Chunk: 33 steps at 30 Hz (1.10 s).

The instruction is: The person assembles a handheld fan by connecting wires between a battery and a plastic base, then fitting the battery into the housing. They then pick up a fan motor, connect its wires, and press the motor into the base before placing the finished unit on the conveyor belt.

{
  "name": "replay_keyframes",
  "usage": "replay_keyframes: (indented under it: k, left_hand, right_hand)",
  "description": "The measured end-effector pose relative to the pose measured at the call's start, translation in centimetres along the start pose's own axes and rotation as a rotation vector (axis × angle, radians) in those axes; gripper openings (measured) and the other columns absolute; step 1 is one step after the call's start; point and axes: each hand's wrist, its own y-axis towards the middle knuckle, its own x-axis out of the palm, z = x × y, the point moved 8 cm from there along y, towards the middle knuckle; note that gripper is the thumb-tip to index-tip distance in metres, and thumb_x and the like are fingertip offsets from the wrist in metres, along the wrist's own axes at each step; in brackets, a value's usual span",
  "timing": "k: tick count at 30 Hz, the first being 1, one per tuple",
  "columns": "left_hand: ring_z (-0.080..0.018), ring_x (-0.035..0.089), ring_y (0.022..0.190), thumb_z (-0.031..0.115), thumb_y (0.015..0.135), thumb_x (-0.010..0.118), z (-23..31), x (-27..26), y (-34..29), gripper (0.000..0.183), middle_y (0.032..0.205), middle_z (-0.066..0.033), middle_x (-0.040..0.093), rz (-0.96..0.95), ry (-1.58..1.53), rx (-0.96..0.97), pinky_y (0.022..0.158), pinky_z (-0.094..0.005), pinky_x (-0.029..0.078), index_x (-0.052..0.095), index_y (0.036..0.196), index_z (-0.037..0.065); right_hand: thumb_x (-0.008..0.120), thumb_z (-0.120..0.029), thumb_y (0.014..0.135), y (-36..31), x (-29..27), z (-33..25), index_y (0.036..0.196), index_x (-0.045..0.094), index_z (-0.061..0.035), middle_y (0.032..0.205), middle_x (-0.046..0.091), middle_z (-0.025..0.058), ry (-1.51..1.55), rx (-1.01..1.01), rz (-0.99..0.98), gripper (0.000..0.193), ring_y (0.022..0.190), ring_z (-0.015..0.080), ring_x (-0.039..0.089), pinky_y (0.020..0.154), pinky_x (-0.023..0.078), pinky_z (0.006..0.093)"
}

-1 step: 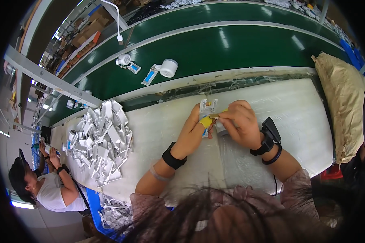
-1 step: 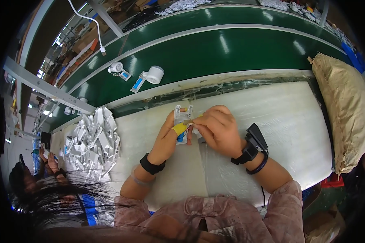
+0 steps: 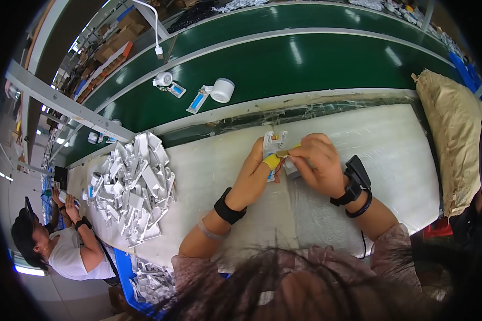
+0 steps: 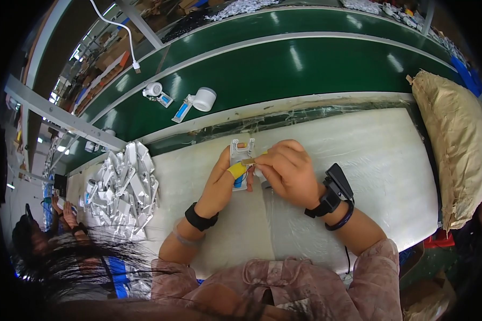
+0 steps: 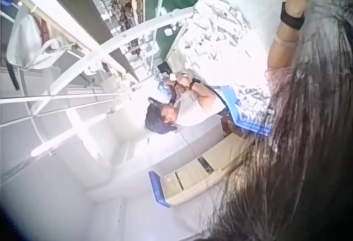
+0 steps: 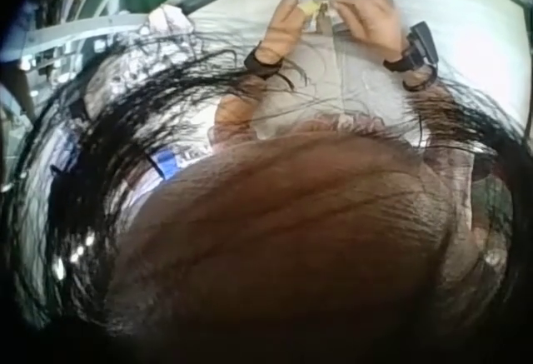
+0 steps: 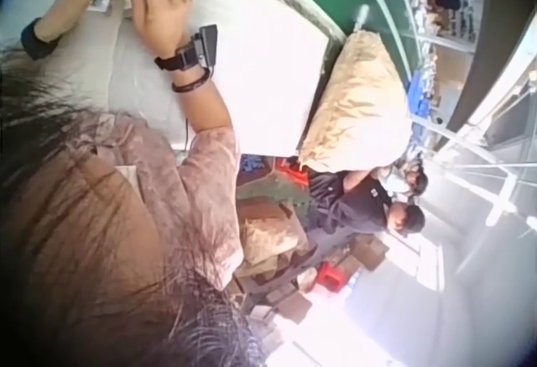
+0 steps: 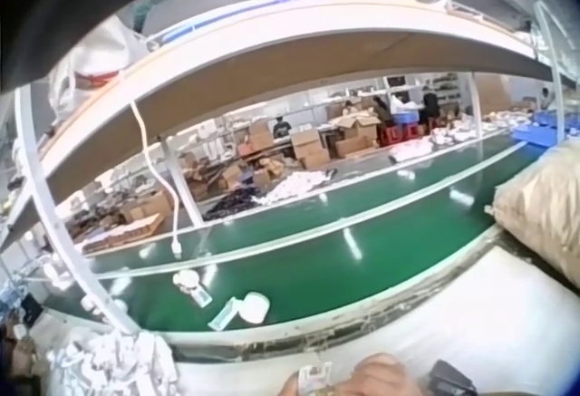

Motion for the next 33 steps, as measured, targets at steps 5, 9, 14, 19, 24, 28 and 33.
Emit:
replay_keyframes:
  k: [5, 9, 14, 19, 24, 28, 33]
  left_hand:
    - [-0.0111, 0.055, 0.077, 0.007, 0.094, 0.037, 0.3, 0.4, -0.3, 0.04, 0.099, -0.0066, 0.056, -0.027, 0.057, -0.056, 0.065, -0.0264, 0.05, 0.039, 0.134, 0.004]
    - [-0.011, 0.055, 0.078, 0.007, 0.094, 0.037, 0.2, 0.6, -0.4, 0.04, 0.101, -0.0061, 0.055, -0.016, 0.052, -0.038, 0.067, -0.0265, 0.05, 0.038, 0.134, 0.004]
    - [-0.0116, 0.056, 0.08, 0.007, 0.094, 0.036, 0.2, 1.0, -0.6, 0.041, 0.103, -0.0068, 0.055, -0.063, 0.008, -0.008, 0.068, -0.0273, 0.05, 0.037, 0.135, 0.003]
    - [-0.0118, 0.055, 0.08, 0.007, 0.095, 0.037, 0.4, 1.4, -0.6, 0.042, 0.104, -0.007, 0.054, -0.067, 0.012, -0.013, 0.072, -0.0275, 0.049, 0.036, 0.137, 0.003]
    - [-0.0115, 0.056, 0.081, 0.007, 0.095, 0.037, 0.3, 1.4, -0.7, 0.041, 0.102, -0.0062, 0.055, -0.071, 0.05, 0.003, 0.073, -0.0274, 0.049, 0.037, 0.136, 0.003]
    - [-0.0112, 0.056, 0.081, 0.005, 0.094, 0.037, 0.3, 1.4, -0.7, 0.041, 0.1, -0.0058, 0.055, -0.06, 0.028, -0.017, 0.074, -0.0275, 0.049, 0.038, 0.135, 0.003]
    - [-0.0111, 0.056, 0.08, 0.003, 0.092, 0.035, 0.8, 1.5, -0.7, 0.041, 0.097, -0.0059, 0.056, -0.044, 0.083, 0.039, 0.073, -0.026, 0.048, 0.039, 0.133, 0.002]
  right_hand:
    - [0.071, 0.0, 0.075, -0.2, -0.1, 0.2, 0.092, 0.066, -0.006, 0.078, 0.065, 0.0076, 0.036, -0.01, 0.043, 0.019, 0.076, 0.0278, 0.062, 0.077, 0.05, 0.0393]
    - [0.073, 0.0, 0.072, -0.4, -0.1, 0.1, 0.091, 0.068, -0.0082, 0.085, 0.062, 0.0079, 0.041, -0.03, 0.039, 0.022, 0.081, 0.0285, 0.06, 0.075, 0.05, 0.0395]
    - [0.074, 0.0, 0.068, -0.5, -0.3, 0.2, 0.09, 0.069, -0.0105, 0.091, 0.059, 0.0079, -0.004, -0.043, 0.064, 0.025, 0.084, 0.028, 0.058, 0.074, 0.049, 0.0383]
    - [0.075, 0.001, 0.067, -0.6, -0.4, 0.3, 0.091, 0.069, -0.0104, 0.088, 0.058, 0.0075, 0.016, -0.039, 0.072, 0.027, 0.083, 0.0281, 0.058, 0.071, 0.049, 0.0378]
    - [0.075, 0.001, 0.066, -0.8, -0.4, 0.4, 0.091, 0.069, -0.0104, 0.088, 0.057, 0.0078, 0.019, -0.051, 0.08, 0.027, 0.082, 0.028, 0.058, 0.071, 0.048, 0.0376]
    - [0.074, 0.001, 0.067, -0.8, -0.4, 0.4, 0.091, 0.069, -0.0106, 0.088, 0.057, 0.008, 0.02, -0.052, 0.083, 0.027, 0.082, 0.0282, 0.057, 0.071, 0.048, 0.0377]
    - [0.074, 0.0, 0.068, -0.8, -0.3, 0.5, 0.09, 0.069, -0.01, 0.087, 0.058, 0.0093, 0.046, -0.033, 0.071, 0.024, 0.078, 0.0281, 0.058, 0.068, 0.049, 0.0369]
